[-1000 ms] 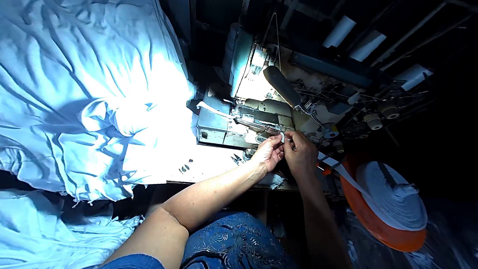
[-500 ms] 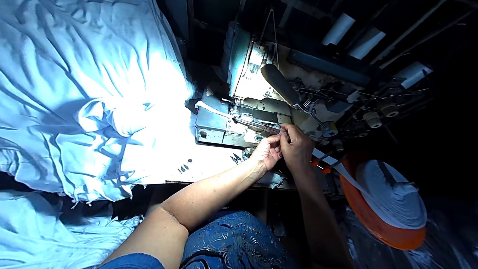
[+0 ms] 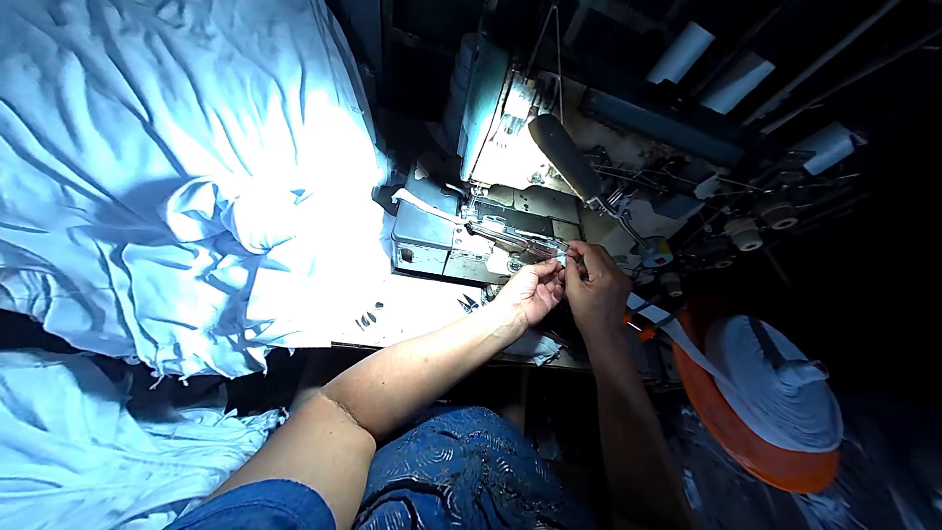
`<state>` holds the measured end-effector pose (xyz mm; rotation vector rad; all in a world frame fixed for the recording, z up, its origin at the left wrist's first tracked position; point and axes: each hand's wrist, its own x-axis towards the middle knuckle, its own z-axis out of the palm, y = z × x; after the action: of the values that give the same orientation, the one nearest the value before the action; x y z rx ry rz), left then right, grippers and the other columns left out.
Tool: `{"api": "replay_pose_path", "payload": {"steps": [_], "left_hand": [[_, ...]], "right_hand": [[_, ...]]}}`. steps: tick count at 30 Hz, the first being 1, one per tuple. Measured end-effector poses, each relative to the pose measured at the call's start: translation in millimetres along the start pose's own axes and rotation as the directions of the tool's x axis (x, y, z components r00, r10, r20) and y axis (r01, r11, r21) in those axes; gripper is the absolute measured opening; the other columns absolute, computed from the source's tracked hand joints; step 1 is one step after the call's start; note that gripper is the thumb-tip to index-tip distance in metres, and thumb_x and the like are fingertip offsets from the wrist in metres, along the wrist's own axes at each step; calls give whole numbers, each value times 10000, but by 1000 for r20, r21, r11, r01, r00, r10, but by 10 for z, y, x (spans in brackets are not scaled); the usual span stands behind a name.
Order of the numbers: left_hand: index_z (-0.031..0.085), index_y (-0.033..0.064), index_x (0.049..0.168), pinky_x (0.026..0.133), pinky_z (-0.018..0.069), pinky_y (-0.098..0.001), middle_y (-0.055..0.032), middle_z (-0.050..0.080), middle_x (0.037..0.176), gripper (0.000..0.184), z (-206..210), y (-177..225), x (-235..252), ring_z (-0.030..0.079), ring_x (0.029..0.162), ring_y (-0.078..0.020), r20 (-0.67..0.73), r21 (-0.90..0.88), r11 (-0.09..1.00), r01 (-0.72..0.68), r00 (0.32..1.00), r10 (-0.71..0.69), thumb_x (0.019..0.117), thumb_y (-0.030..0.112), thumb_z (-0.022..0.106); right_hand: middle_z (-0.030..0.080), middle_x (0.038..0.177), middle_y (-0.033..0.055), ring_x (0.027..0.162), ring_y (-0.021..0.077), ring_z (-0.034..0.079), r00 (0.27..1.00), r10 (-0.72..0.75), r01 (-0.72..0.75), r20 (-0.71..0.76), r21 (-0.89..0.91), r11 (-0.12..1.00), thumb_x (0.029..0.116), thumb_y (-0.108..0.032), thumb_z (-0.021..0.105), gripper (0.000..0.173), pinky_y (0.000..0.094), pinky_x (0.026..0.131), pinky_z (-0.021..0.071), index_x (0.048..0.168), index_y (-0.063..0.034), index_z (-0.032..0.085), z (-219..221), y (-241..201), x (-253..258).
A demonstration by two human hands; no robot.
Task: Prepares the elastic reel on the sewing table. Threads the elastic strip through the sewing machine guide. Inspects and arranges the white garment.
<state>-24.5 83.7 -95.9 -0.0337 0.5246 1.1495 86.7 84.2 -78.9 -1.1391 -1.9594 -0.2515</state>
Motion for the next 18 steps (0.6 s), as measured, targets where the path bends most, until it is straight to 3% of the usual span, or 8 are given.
{"api": "replay_pose_path", "payload": {"steps": [3, 6, 9, 11, 13, 16, 18], "left_hand": [[560, 67, 1055, 603, 529, -200, -47, 603, 821, 148, 32, 39, -21, 591, 619, -90, -7, 33, 999, 30, 1000, -30, 1072, 176, 461], [559, 75, 1035, 596, 522, -193, -41, 593, 817, 145, 81, 75, -80, 583, 621, -82, -19, 60, 997, 54, 998, -53, 1070, 174, 458], [549, 69, 1039, 591, 522, -193, -44, 577, 812, 123, 121, 111, -133, 576, 623, -89, -48, 55, 996, 63, 997, -60, 1067, 155, 465], [559, 64, 1049, 563, 523, -178, -49, 595, 807, 120, 119, 130, -117, 594, 606, -81, -71, 64, 995, 79, 995, -74, 1061, 160, 488], [562, 56, 1067, 576, 529, -180, -57, 603, 826, 118, 114, 152, -115, 603, 617, -87, -70, 73, 994, 84, 994, -79, 1057, 153, 496], [553, 53, 1106, 599, 541, -183, -64, 601, 860, 126, 145, 168, -129, 611, 640, -92, -83, 42, 993, 108, 991, -104, 1060, 151, 488], [554, 55, 1107, 600, 544, -185, -67, 605, 866, 126, 149, 167, -130, 615, 643, -96, -84, 24, 993, 115, 990, -113, 1058, 151, 489]], "right_hand": [[733, 1055, 170, 715, 258, 690, 1000, 1, 1, -32, 41, 999, 937, -41, 655, 215, 422, 620, 560, 1128, 2, 741, -30, -24, -51], [717, 1115, 181, 780, 221, 695, 997, -22, 30, -79, 111, 993, 961, -62, 631, 220, 342, 650, 573, 1142, 21, 724, -119, -82, -273], [729, 1006, 186, 792, 192, 717, 999, 49, -48, 1, 238, 970, 934, -60, 624, 164, 289, 676, 599, 992, 46, 734, -73, -200, -724], [691, 1097, 244, 806, 183, 715, 995, 74, -92, 66, 317, 944, 910, -54, 641, 157, 258, 675, 600, 936, 66, 738, 28, -304, -988], [661, 1155, 276, 821, 175, 711, 997, 68, -71, 21, 345, 936, 880, -59, 662, 155, 235, 692, 594, 912, 68, 745, 120, -375, -1073], [618, 1040, 199, 825, 125, 657, 991, 117, -84, -60, 398, 914, 863, -75, 670, 147, 182, 717, 572, 905, 66, 672, 206, -419, -1024], [637, 876, 147, 732, 148, 647, 995, 95, -75, -30, 399, 914, 846, -74, 663, 111, 233, 653, 565, 850, 36, 648, 259, -450, -1050]]}}
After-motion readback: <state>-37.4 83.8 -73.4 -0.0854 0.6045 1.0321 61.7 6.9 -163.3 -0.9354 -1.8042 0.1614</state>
